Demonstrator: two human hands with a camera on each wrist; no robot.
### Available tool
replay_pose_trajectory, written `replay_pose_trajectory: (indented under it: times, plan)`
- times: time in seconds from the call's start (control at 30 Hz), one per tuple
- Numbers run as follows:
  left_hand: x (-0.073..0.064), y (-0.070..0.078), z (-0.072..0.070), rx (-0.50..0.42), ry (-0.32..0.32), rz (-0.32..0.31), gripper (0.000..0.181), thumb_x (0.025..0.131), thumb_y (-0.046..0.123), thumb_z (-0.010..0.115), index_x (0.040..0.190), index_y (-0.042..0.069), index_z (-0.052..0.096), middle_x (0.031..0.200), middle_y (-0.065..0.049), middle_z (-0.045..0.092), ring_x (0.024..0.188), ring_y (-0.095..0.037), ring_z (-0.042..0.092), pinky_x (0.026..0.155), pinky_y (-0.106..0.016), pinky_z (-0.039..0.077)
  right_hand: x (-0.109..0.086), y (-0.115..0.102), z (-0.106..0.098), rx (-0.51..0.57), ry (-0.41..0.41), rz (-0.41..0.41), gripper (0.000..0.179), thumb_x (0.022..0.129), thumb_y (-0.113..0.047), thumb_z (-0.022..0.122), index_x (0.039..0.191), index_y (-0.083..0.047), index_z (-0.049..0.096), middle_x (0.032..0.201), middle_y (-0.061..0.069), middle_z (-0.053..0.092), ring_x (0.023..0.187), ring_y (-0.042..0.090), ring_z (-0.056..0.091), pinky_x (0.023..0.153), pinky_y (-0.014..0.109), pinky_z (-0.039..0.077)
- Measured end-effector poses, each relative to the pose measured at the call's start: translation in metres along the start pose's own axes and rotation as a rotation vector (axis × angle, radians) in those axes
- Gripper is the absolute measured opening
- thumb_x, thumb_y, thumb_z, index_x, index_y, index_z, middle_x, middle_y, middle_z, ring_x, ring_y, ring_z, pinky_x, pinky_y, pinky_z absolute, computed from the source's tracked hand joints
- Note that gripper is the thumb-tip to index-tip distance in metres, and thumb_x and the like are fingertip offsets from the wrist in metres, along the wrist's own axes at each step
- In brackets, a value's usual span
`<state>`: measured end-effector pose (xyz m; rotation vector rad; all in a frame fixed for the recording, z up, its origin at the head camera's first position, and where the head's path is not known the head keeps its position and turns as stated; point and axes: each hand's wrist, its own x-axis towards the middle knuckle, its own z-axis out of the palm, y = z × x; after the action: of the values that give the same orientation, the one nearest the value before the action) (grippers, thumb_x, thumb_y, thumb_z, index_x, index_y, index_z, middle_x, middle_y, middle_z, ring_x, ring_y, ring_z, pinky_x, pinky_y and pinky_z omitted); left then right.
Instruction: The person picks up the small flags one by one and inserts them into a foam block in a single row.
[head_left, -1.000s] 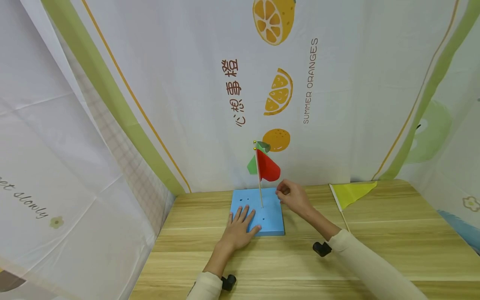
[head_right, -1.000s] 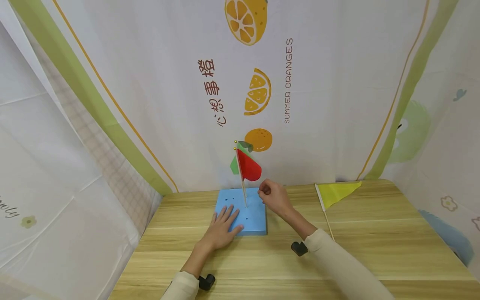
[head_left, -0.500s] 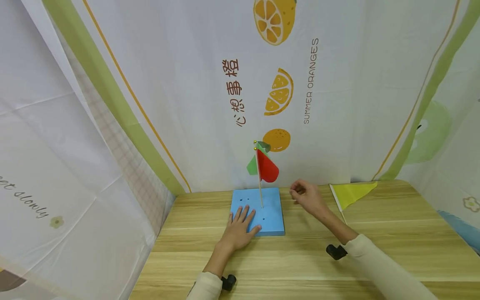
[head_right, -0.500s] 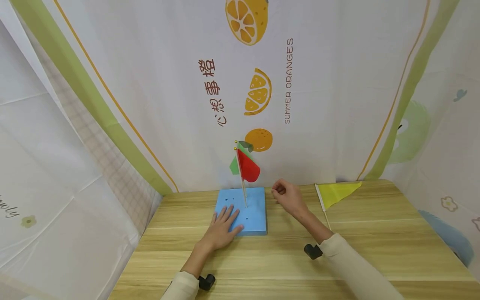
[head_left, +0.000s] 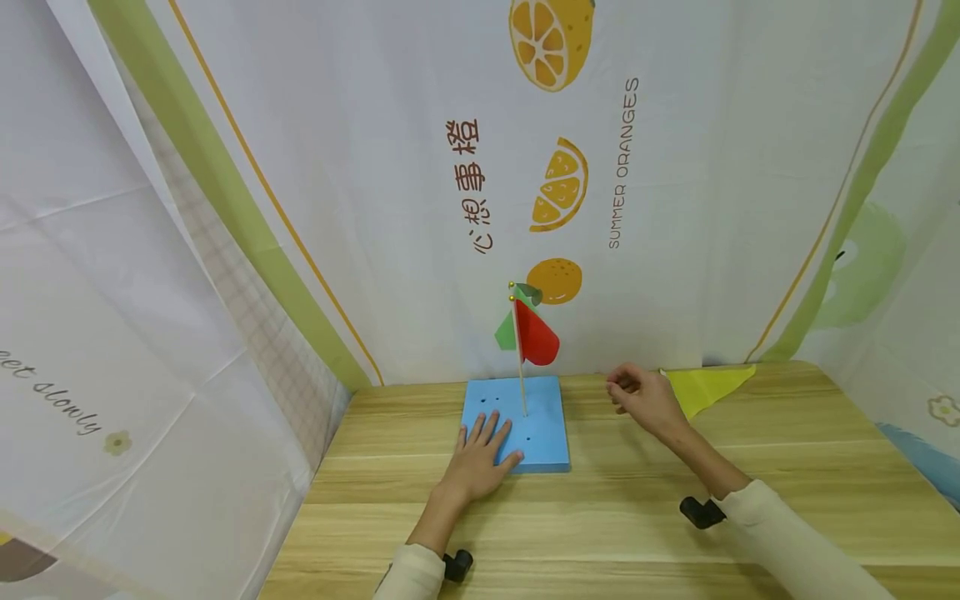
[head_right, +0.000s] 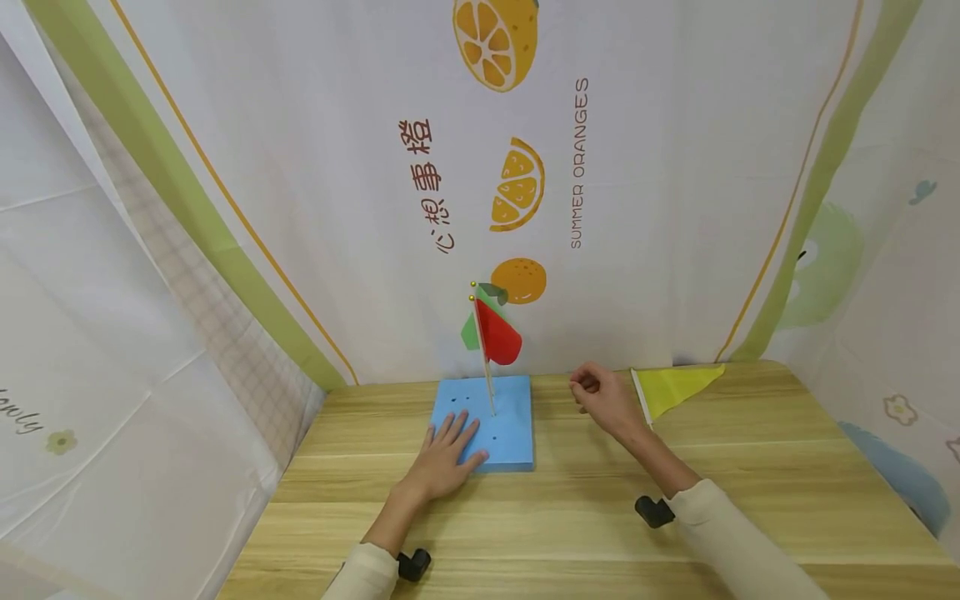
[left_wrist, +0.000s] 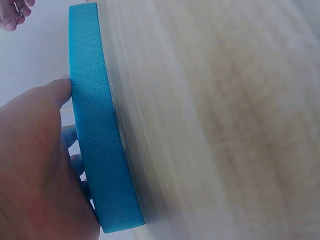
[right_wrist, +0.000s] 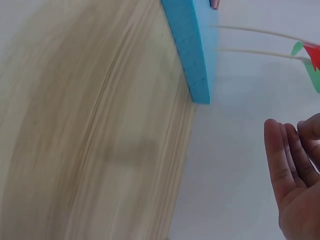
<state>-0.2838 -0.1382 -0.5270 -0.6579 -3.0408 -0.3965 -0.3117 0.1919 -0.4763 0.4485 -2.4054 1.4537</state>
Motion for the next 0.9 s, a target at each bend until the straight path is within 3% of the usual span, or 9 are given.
replay_pose_trajectory:
  times: [0.13, 0.3, 0.4, 0.53, 0.63, 0.9]
  plan:
    - [0.0, 0.0, 0.001, 0.006, -0.011, -0.008, 0.071, 0.099, 0.063, 0.033, 0.157, 0.023, 0.026, 0.166, -0.007, 0.015, 0.154, -0.034, 0.01, 0.121, -0.061, 0.01, -0.004, 0.005, -0.007, -0.03, 0.006, 0.021, 0.012, 0.095, -0.017, 0.065, 0.1, -0.007, 0.067, 0.087, 0.014, 0.069, 0.07, 0.013, 0.068, 0.059, 0.031, 0.06]
    - [0.0, 0.0, 0.001, 0.004, -0.009, -0.009, 0.071, 0.099, 0.063, 0.033, 0.157, 0.023, 0.026, 0.166, -0.007, 0.015, 0.154, -0.034, 0.009, 0.121, -0.061, 0.01, -0.008, 0.011, -0.015, -0.061, 0.025, 0.048, 0.009, 0.096, -0.018, 0.065, 0.099, -0.01, 0.067, 0.084, 0.008, 0.068, 0.071, 0.022, 0.069, 0.058, 0.031, 0.06]
    - [0.0, 0.0, 0.001, 0.001, -0.007, -0.007, 0.071, 0.099, 0.063, 0.034, 0.157, 0.022, 0.026, 0.166, -0.007, 0.015, 0.153, -0.034, 0.01, 0.121, -0.061, 0.01, -0.012, 0.014, -0.019, -0.066, 0.029, 0.057, 0.009, 0.096, -0.017, 0.065, 0.1, -0.01, 0.067, 0.084, 0.011, 0.068, 0.072, 0.028, 0.068, 0.058, 0.034, 0.06]
    - [-0.001, 0.001, 0.0, 0.002, -0.002, -0.004, 0.071, 0.1, 0.062, 0.034, 0.157, 0.022, 0.026, 0.165, -0.008, 0.016, 0.153, -0.035, 0.01, 0.121, -0.061, 0.01, -0.016, 0.017, -0.026, -0.07, 0.027, 0.06, 0.011, 0.096, -0.018, 0.065, 0.102, -0.01, 0.067, 0.087, 0.018, 0.068, 0.069, 0.023, 0.067, 0.057, 0.035, 0.059]
    - [-0.001, 0.001, 0.0, 0.002, 0.003, 0.001, 0.071, 0.1, 0.062, 0.035, 0.157, 0.021, 0.027, 0.165, -0.009, 0.017, 0.153, -0.035, 0.011, 0.121, -0.062, 0.011, -0.02, 0.02, -0.031, -0.079, 0.026, 0.076, 0.009, 0.096, -0.019, 0.065, 0.102, -0.013, 0.067, 0.09, 0.019, 0.069, 0.069, 0.02, 0.068, 0.056, 0.034, 0.059]
    - [-0.001, 0.001, 0.0, 0.005, 0.009, 0.008, 0.071, 0.1, 0.061, 0.035, 0.157, 0.019, 0.027, 0.165, -0.01, 0.017, 0.153, -0.037, 0.012, 0.12, -0.062, 0.012, -0.029, 0.035, -0.043, -0.135, 0.005, 0.093, 0.011, 0.096, -0.015, 0.063, 0.105, -0.009, 0.066, 0.092, 0.018, 0.071, 0.07, 0.028, 0.069, 0.053, 0.032, 0.058]
